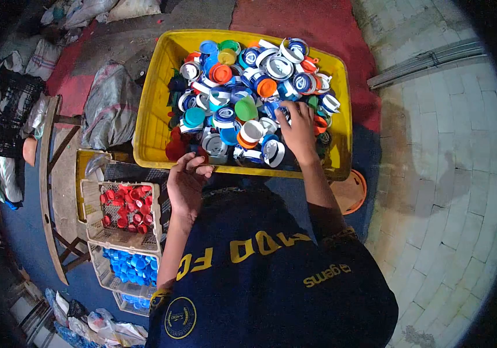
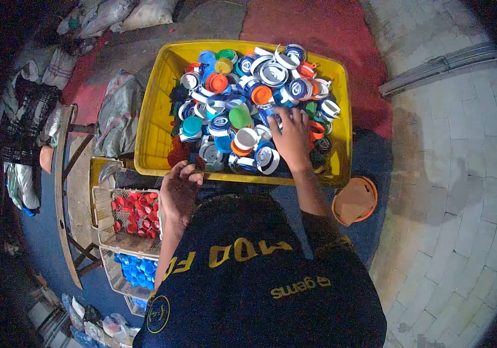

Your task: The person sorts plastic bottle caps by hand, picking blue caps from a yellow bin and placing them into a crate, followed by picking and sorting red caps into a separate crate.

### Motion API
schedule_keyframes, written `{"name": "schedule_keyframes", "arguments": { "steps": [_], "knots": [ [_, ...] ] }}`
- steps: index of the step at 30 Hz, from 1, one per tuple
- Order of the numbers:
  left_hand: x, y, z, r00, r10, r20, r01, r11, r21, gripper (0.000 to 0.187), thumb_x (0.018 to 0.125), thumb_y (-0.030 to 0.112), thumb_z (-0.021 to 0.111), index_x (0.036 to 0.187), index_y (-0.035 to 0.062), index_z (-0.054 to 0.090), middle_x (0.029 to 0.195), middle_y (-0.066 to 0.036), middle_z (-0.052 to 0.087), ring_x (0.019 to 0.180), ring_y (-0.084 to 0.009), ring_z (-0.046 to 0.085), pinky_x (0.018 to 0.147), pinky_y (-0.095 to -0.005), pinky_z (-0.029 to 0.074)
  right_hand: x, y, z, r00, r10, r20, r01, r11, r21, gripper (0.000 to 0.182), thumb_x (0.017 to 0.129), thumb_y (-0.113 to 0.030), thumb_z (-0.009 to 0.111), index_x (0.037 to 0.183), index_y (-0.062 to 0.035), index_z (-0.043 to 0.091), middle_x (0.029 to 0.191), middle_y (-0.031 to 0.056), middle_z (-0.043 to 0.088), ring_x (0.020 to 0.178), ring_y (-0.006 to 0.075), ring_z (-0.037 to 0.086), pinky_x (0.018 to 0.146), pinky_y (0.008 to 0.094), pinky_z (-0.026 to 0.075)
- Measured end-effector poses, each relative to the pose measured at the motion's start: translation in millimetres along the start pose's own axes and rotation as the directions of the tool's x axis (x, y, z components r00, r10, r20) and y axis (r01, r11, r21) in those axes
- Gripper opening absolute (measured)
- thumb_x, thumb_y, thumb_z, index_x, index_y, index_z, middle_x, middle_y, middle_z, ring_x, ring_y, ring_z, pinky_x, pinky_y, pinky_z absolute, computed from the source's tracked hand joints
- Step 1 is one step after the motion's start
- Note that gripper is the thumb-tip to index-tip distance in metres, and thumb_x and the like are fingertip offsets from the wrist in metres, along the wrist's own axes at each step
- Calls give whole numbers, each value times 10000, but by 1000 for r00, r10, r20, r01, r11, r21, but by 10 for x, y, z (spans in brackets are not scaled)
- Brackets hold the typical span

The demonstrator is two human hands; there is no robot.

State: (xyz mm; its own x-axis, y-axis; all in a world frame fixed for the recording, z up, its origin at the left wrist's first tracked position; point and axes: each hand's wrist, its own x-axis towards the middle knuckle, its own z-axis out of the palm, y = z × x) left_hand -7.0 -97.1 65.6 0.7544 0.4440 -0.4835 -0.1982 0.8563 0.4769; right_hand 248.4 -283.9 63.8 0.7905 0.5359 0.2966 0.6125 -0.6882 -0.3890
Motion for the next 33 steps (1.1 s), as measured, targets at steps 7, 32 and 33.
{"name": "schedule_keyframes", "arguments": {
  "steps": [7, 32, 33],
  "knots": [
    [-32, 33, 34, 999, -30, -26, 32, 996, 89, 343, 1021, 324, 422, 1206, 61, 538, 1060, -93, 690, 924, -265, 678, 868, -380, 484, 47, -33, 61, 990, 113, -88, -123, 985, -120, 292, 806, -235, 746, 1034, -77, 653, 1087, 140, 550, 1049, 356, 482, 934, 485, 411],
    [-58, 42, -27, 999, -54, 6, 54, 998, -13, 325, 997, 280, 486, 1186, 31, 575, 1032, -118, 699, 884, -293, 656, 859, -383, 493, 19, -190, 31, 976, 121, -183, -140, 986, -96, 254, 741, -216, 833, 947, -94, 746, 1219, 107, 569, 1136, 345, 481, 985, 443, 427],
    [-61, 50, -19, 998, -58, 5, 58, 998, -4, 322, 998, 279, 486, 1186, 32, 572, 1032, -117, 698, 884, -292, 656, 862, -383, 492, 14, -205, 14, 975, 136, -177, -159, 980, -122, 293, 742, -243, 848, 979, -93, 760, 1231, 103, 572, 1144, 340, 477, 995, 430, 428]
  ]
}}
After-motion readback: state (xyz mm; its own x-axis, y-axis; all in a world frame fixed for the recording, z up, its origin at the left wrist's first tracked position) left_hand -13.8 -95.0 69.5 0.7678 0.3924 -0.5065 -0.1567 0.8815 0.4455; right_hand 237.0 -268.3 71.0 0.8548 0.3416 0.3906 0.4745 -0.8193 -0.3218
